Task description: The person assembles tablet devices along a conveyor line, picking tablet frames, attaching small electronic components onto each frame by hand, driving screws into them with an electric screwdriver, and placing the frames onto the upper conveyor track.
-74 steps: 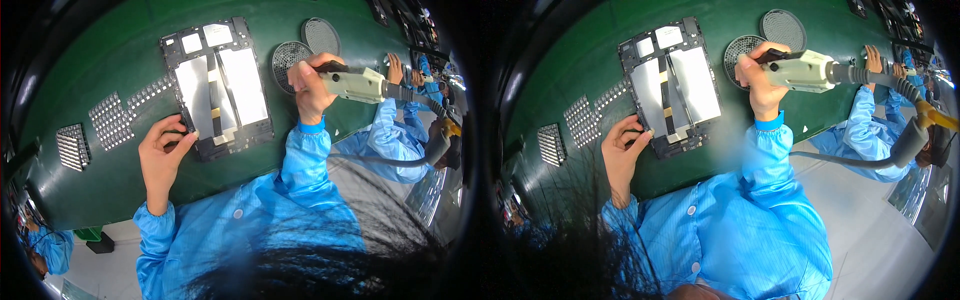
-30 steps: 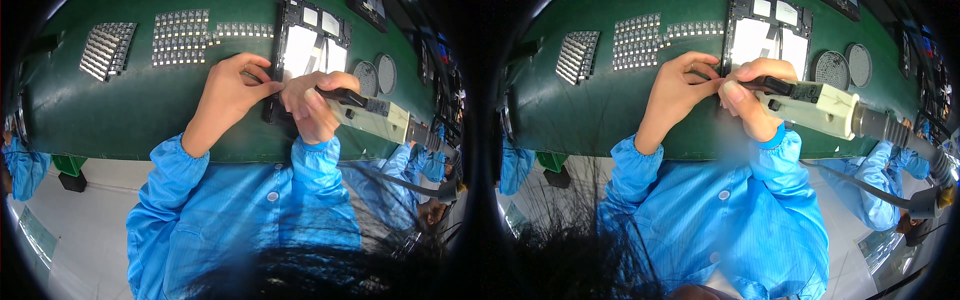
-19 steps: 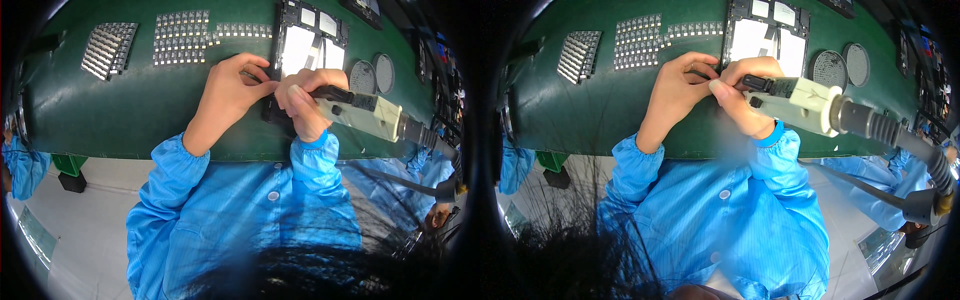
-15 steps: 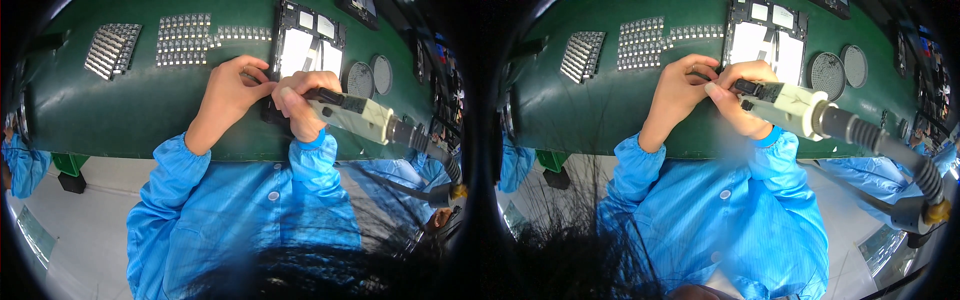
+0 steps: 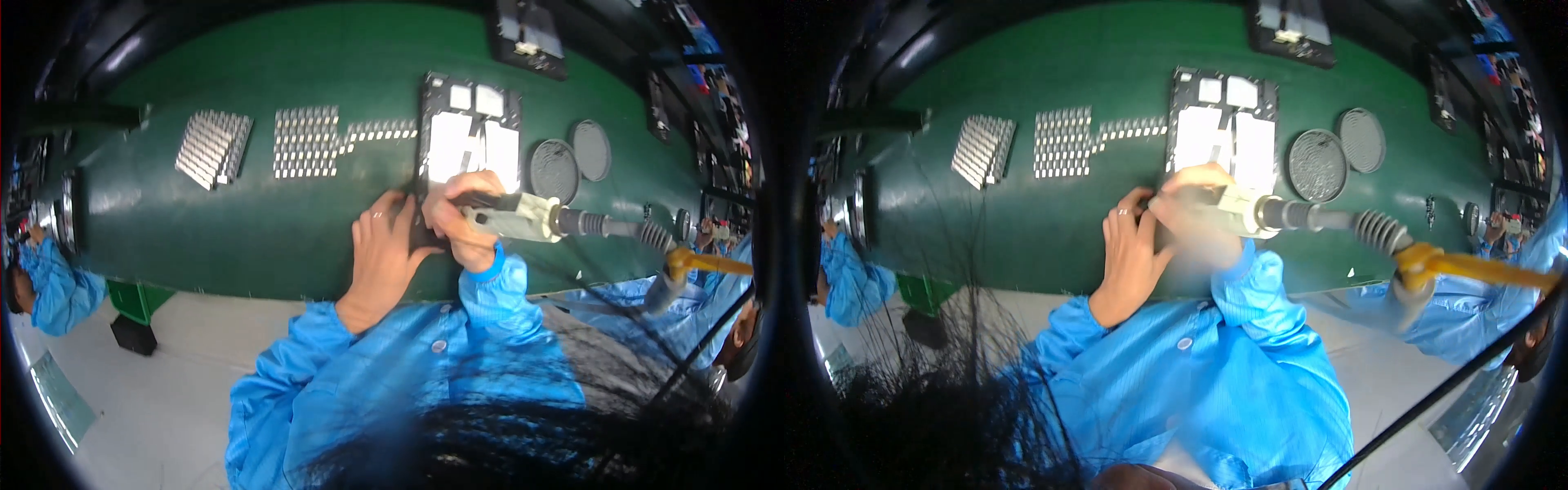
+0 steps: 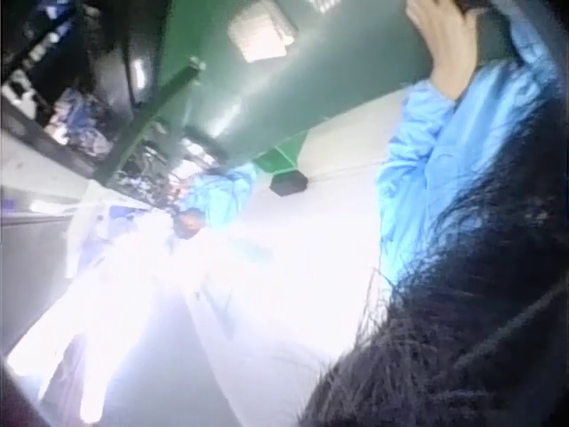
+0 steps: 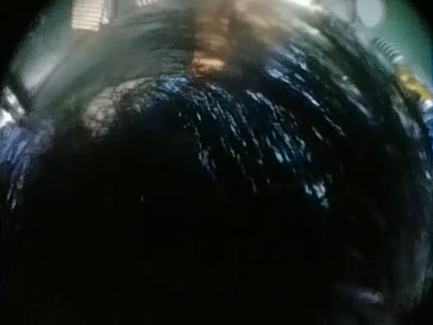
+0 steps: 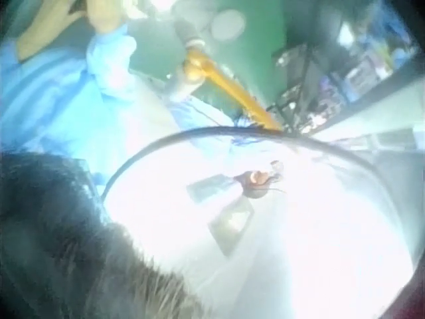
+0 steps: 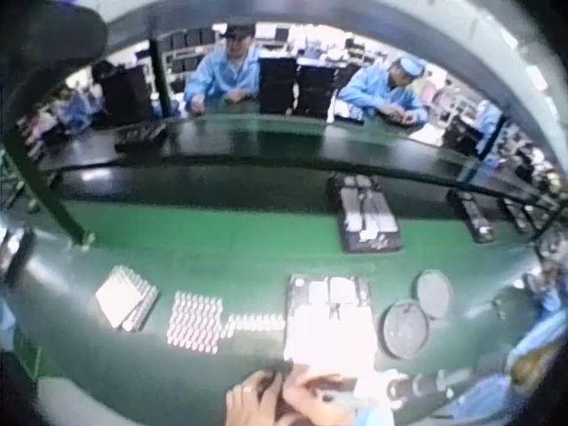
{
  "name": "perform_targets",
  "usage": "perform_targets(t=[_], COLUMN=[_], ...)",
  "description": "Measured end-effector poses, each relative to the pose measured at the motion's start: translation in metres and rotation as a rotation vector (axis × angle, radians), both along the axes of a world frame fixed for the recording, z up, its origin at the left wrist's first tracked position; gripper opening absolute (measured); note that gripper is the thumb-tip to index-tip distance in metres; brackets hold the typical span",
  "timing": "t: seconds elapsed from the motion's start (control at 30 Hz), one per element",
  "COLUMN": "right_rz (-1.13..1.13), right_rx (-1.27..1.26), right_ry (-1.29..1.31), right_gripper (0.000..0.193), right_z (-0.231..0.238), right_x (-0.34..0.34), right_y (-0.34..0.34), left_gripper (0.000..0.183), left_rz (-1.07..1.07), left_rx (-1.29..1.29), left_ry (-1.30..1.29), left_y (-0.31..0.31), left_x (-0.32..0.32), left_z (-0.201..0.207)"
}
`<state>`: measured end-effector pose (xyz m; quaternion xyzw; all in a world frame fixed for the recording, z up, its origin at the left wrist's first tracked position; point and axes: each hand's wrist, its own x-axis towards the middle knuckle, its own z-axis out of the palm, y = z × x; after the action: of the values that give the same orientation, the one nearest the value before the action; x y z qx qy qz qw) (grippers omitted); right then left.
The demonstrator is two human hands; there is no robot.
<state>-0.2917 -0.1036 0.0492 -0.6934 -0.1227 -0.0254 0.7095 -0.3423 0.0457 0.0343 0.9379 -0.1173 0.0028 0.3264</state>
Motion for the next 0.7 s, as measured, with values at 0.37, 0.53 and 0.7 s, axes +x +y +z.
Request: perform_targets(t=[0.37,0.53,0.7], right_rz=[-0.379,-0.267,-0.434], right_rx=[0.387,0.303,0.298], right_ry=[-0.415,-0.378,-0.312], right_gripper=[0.044,0.05,0.031], right_z=[0.087,0.076,0.058], right_x=[0.008,0.003,0.027], right_y=[-0.14,-0.209,-0.209], left_gripper=[0.048,0.03,0.036], left_rz=[0.35,0.403,0.302], left_rx=[-1.387,-1.335,-1.196], left_ry=[0.703,0.511,0.294], left_y=[0.007,0.049,0.072], left_x=[0.004,0.1,0.267], left_z=[0.031,0.051,0.009])
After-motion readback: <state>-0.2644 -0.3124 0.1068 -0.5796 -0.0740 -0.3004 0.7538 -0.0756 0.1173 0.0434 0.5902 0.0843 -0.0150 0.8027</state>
